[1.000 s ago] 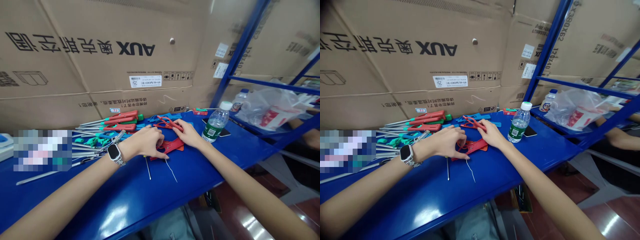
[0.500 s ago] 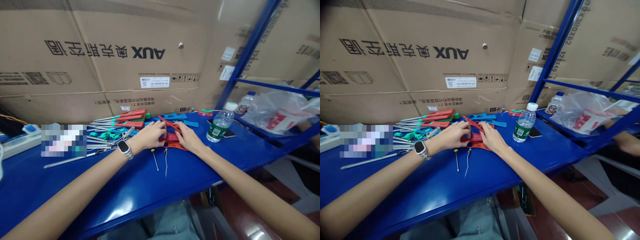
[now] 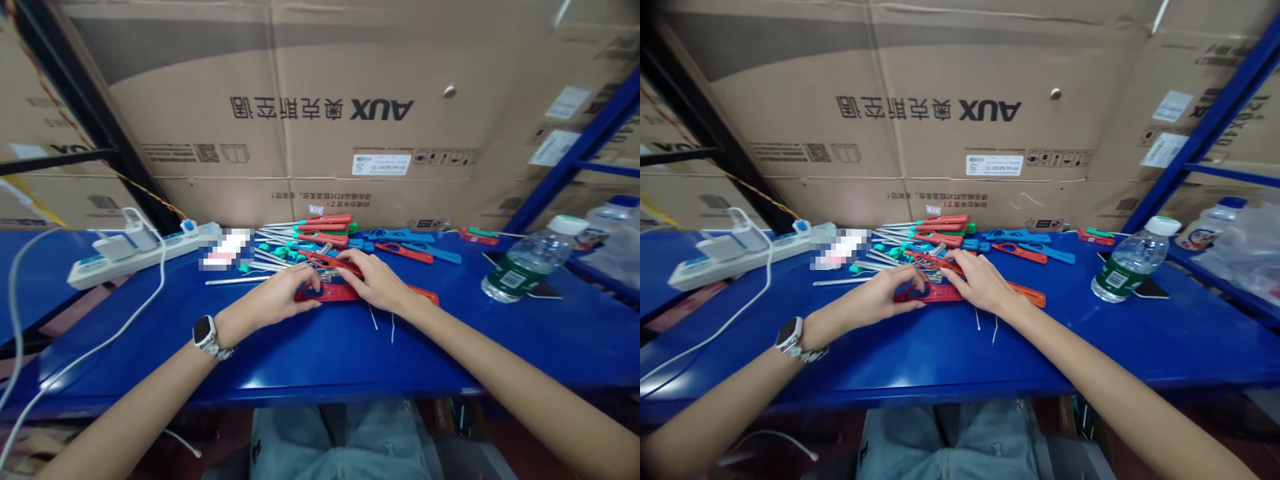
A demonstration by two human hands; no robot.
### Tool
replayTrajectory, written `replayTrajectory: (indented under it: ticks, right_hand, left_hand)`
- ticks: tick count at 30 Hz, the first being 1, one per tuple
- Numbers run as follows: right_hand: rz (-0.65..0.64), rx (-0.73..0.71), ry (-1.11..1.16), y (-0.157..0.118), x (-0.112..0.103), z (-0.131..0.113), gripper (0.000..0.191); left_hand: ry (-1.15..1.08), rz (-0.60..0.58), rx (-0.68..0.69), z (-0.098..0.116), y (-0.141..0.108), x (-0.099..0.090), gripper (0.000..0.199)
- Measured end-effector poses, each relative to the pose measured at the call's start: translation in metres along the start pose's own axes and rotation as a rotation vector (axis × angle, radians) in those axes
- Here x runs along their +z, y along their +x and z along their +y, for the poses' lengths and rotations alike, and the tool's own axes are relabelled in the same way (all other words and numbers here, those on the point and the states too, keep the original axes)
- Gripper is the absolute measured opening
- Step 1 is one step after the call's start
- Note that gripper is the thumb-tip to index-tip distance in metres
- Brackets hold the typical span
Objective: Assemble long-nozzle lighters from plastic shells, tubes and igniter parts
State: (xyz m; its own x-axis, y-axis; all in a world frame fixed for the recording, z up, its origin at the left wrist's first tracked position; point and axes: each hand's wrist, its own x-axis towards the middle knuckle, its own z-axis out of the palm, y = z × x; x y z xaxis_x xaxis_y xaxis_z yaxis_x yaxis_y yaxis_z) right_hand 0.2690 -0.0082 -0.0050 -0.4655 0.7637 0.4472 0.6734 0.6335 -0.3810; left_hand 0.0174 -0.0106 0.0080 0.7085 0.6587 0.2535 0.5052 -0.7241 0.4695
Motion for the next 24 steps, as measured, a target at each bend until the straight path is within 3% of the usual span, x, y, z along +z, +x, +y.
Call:
replayTrajectory:
  ticks: [4, 9, 11, 19, 24]
  right_hand:
    - [-0.108, -0.065, -0.016, 0.015, 0.011, -0.005, 0.026]
    - [-0.144, -0.045, -0.063, 0.024, 0.015, -0.001, 0.026]
    - [-0.175, -0.055, -0.064, 0.026, 0.016, 0.001, 0.025]
    - [-0.202, -0.036, -0.001, 0.020, 0.025, 0.004, 0.028]
    - [-0.135, -0.017, 0.046, 0.012, 0.017, 0.002, 0.028]
  left_hand:
    - [0.027, 0.031, -0.015, -0.005, -0.022, -0.001, 0.023]
    - [0.034, 0.282, 0.005, -0.011, -0.018, -0.014, 0.028]
    - [0.065, 0.328, 0.020, -0.017, -0.013, -0.019, 0.025]
    - [0.086, 0.247, 0.079, -0.033, -0.014, -0.011, 0.015]
    - [0.003, 0.241, 0.004, -0.036, -0.022, -0.008, 0.016]
